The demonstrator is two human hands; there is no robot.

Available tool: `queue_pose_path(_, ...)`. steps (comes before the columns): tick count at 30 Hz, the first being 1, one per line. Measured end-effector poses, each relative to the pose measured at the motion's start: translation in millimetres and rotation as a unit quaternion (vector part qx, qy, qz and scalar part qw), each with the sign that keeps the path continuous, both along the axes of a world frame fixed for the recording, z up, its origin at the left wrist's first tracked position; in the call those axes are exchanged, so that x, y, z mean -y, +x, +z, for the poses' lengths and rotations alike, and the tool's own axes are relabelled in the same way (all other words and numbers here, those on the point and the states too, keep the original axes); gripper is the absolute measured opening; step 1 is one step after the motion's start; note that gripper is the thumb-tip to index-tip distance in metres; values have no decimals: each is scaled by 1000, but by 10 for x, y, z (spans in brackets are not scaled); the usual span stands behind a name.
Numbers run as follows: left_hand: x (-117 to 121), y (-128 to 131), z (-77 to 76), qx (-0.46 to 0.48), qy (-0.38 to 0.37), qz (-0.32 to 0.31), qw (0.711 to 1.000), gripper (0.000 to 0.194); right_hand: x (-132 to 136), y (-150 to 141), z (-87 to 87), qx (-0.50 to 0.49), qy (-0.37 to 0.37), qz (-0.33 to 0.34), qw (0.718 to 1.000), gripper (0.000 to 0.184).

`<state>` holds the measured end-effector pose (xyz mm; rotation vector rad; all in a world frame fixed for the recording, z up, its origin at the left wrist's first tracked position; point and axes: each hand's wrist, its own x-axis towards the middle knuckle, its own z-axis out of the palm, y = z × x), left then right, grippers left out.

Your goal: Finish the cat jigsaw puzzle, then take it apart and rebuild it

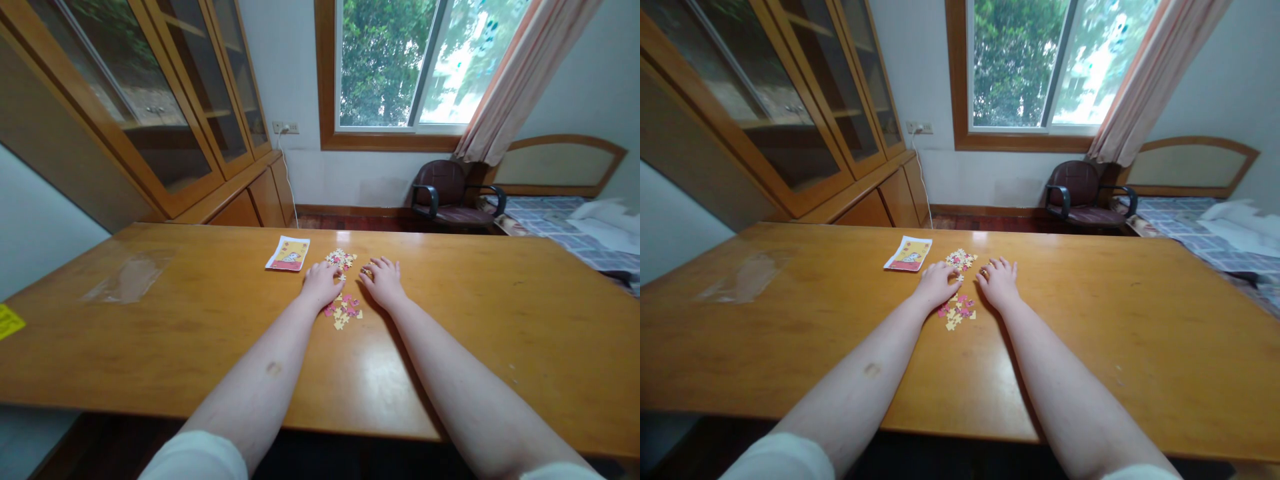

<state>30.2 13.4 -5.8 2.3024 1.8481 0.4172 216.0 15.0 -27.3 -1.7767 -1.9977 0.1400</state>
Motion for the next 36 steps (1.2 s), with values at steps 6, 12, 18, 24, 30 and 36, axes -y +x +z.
queue_pose_path(6, -22, -17, -1, -3, -3, -6, 1000, 23, 7, -10, 10, -5, 0, 9, 1000, 29)
queue_pose_path(12, -52, -31, 1, 16, -2, -4, 1000, 29, -3, -9, -7, -13, 6, 11, 1000, 28)
queue_pose_path(18, -112, -97, -70, 23, 6, 48, 999, 23, 26, -13, 36, -17, -2, 50, 999, 31)
queue_pose_path(24, -105, -105, -74, 13, 48, 82, 995, 28, 150, -103, 92, 68, -41, 180, 980, 42)
queue_pose_path(30, -98, -108, -84, 11, 32, 90, 995, 36, 179, -149, 106, 88, -44, 168, 981, 39)
queue_pose_path(36, -96, -110, -62, 18, 5, 91, 996, 35, 71, -65, 65, 53, -18, 16, 998, 35)
